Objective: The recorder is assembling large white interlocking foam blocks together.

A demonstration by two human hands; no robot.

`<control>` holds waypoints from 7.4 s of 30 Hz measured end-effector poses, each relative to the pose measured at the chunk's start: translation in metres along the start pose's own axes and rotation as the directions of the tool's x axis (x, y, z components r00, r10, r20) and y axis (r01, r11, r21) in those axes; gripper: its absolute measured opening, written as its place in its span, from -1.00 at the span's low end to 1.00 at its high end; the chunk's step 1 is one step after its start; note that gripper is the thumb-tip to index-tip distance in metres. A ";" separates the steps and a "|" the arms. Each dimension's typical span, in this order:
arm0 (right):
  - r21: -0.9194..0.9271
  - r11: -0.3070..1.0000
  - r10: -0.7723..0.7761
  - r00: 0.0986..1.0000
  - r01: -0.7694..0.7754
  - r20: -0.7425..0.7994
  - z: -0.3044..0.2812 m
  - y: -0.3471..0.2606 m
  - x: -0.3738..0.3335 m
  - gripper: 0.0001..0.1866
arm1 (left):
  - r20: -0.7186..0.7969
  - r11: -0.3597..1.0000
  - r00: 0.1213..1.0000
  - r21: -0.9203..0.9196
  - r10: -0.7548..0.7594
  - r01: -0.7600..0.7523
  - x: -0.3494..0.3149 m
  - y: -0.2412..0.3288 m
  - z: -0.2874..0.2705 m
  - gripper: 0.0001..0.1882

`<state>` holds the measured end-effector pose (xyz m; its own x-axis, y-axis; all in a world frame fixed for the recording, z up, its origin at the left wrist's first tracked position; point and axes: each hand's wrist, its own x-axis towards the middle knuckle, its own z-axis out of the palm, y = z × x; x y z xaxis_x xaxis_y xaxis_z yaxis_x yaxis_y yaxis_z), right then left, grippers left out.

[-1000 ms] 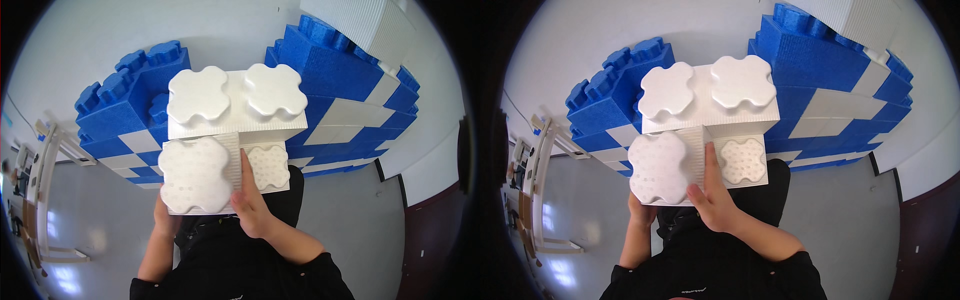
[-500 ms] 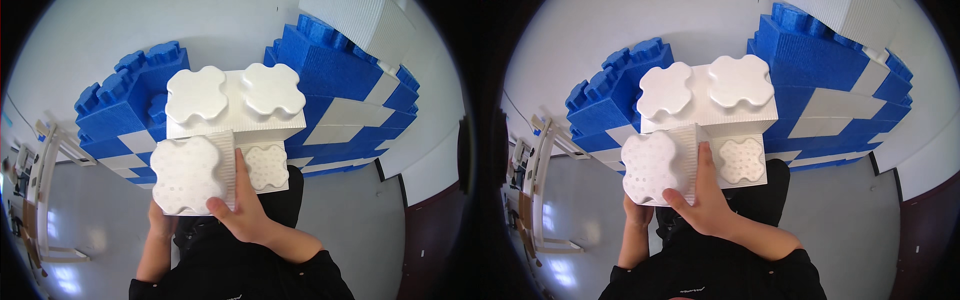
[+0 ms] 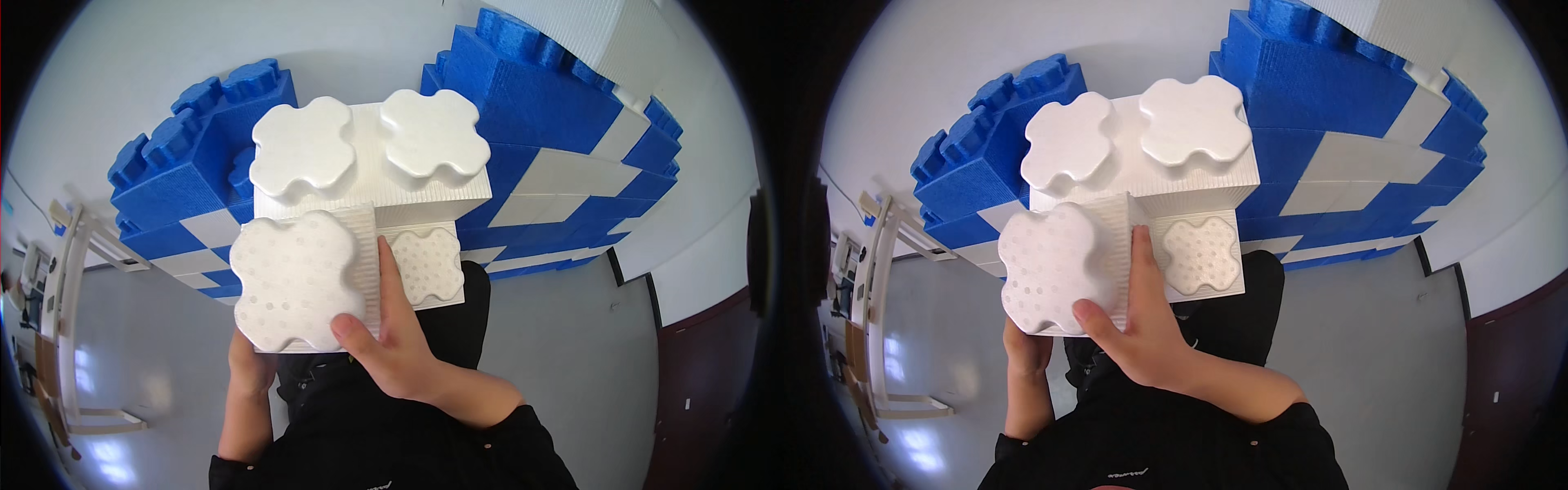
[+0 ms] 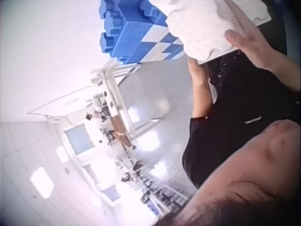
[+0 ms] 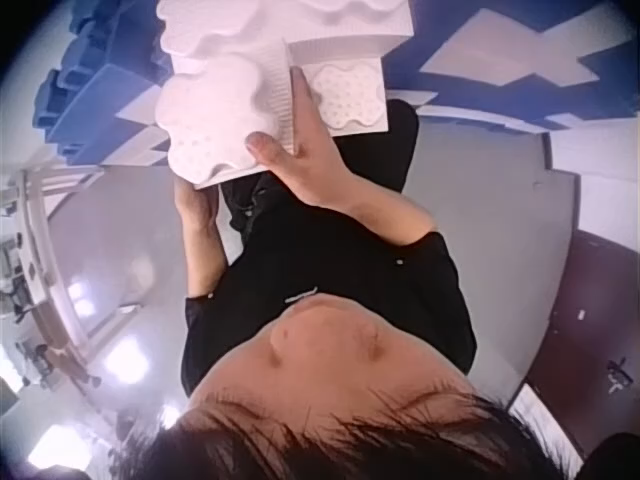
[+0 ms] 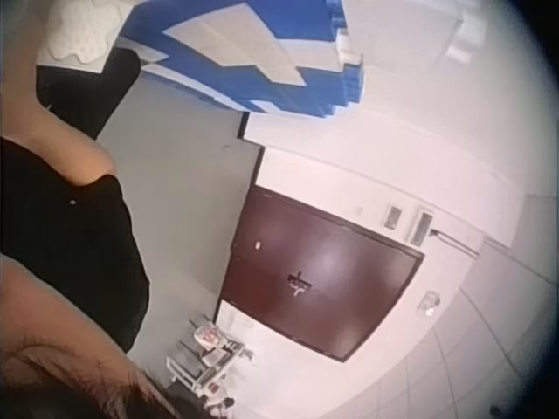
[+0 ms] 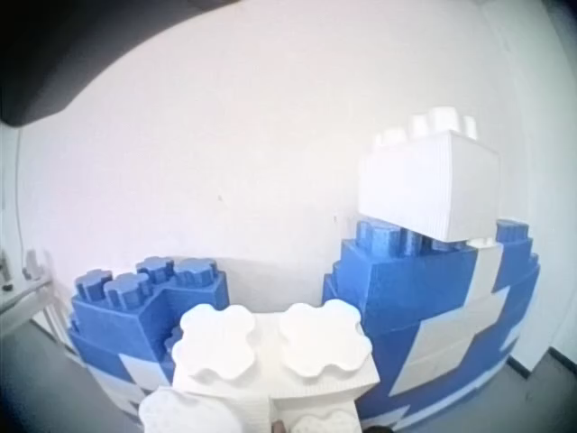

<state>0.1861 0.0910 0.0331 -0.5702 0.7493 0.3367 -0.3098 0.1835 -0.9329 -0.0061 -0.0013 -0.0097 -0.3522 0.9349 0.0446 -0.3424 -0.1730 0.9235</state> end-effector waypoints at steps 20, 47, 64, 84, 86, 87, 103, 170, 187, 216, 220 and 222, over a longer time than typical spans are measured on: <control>0.037 0.994 -0.079 0.927 0.099 -0.367 -0.091 -0.050 -0.055 0.12 | 0.592 0.894 0.802 0.317 0.075 -0.318 0.011 -0.005 0.114 -0.19; -0.048 0.997 0.031 0.890 -0.059 -0.456 -0.116 -0.010 -0.032 0.07 | 0.414 0.938 0.910 0.324 -0.023 -0.123 0.039 -0.055 0.113 -0.19; -0.025 0.997 0.058 0.887 -0.078 -0.459 -0.119 -0.005 -0.024 0.03 | 0.432 0.912 0.897 0.326 0.091 -0.249 0.047 -0.060 0.110 -0.21; 0.049 0.996 0.092 0.916 -0.079 -0.390 -0.141 0.007 -0.032 -0.02 | 0.342 0.855 0.938 0.503 -0.061 -0.128 0.037 -0.057 0.124 -0.19; 0.046 0.995 0.104 0.910 -0.093 -0.402 -0.137 0.005 -0.030 -0.02 | 0.347 0.877 0.937 0.462 -0.040 -0.134 0.039 -0.060 0.122 -0.19; 0.045 0.993 0.115 0.902 -0.106 -0.415 -0.133 0.004 -0.028 -0.01 | 0.352 0.896 0.936 0.421 -0.019 -0.141 0.041 -0.062 0.119 -0.19; 0.032 0.992 0.128 0.915 -0.125 -0.382 -0.119 -0.001 -0.021 -0.03 | 0.392 0.896 0.919 0.396 0.033 -0.201 0.051 -0.070 0.101 -0.20; 0.431 0.895 0.254 0.927 -0.117 -0.276 -0.161 0.047 -0.025 -0.22 | 0.387 0.705 0.849 0.484 0.359 -0.518 0.072 -0.081 0.103 -0.22; 0.534 0.834 0.322 0.908 -0.138 -0.267 -0.170 0.052 -0.046 -0.27 | 0.323 0.879 0.933 0.385 0.158 -0.282 0.054 -0.080 0.124 -0.10; 0.514 0.852 0.282 0.917 -0.105 -0.281 -0.168 0.040 -0.047 -0.27 | 0.288 0.981 0.956 0.165 0.056 -0.107 0.038 -0.055 0.140 -0.14; 0.445 0.889 0.240 0.936 -0.105 -0.257 -0.152 0.024 -0.038 -0.28 | 0.324 0.985 0.943 0.125 0.073 -0.119 0.044 -0.064 0.129 -0.16; 0.428 0.896 0.251 0.929 -0.117 -0.271 -0.139 0.012 -0.030 -0.28 | 0.329 0.994 0.943 0.069 0.054 -0.081 0.046 -0.060 0.123 -0.17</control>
<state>0.3051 0.1597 -0.0062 -0.4014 0.9148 0.0447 -0.5362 -0.1952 -0.8212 0.1052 0.0904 -0.0167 -0.0644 0.9740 0.2171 -0.2517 -0.2264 0.9410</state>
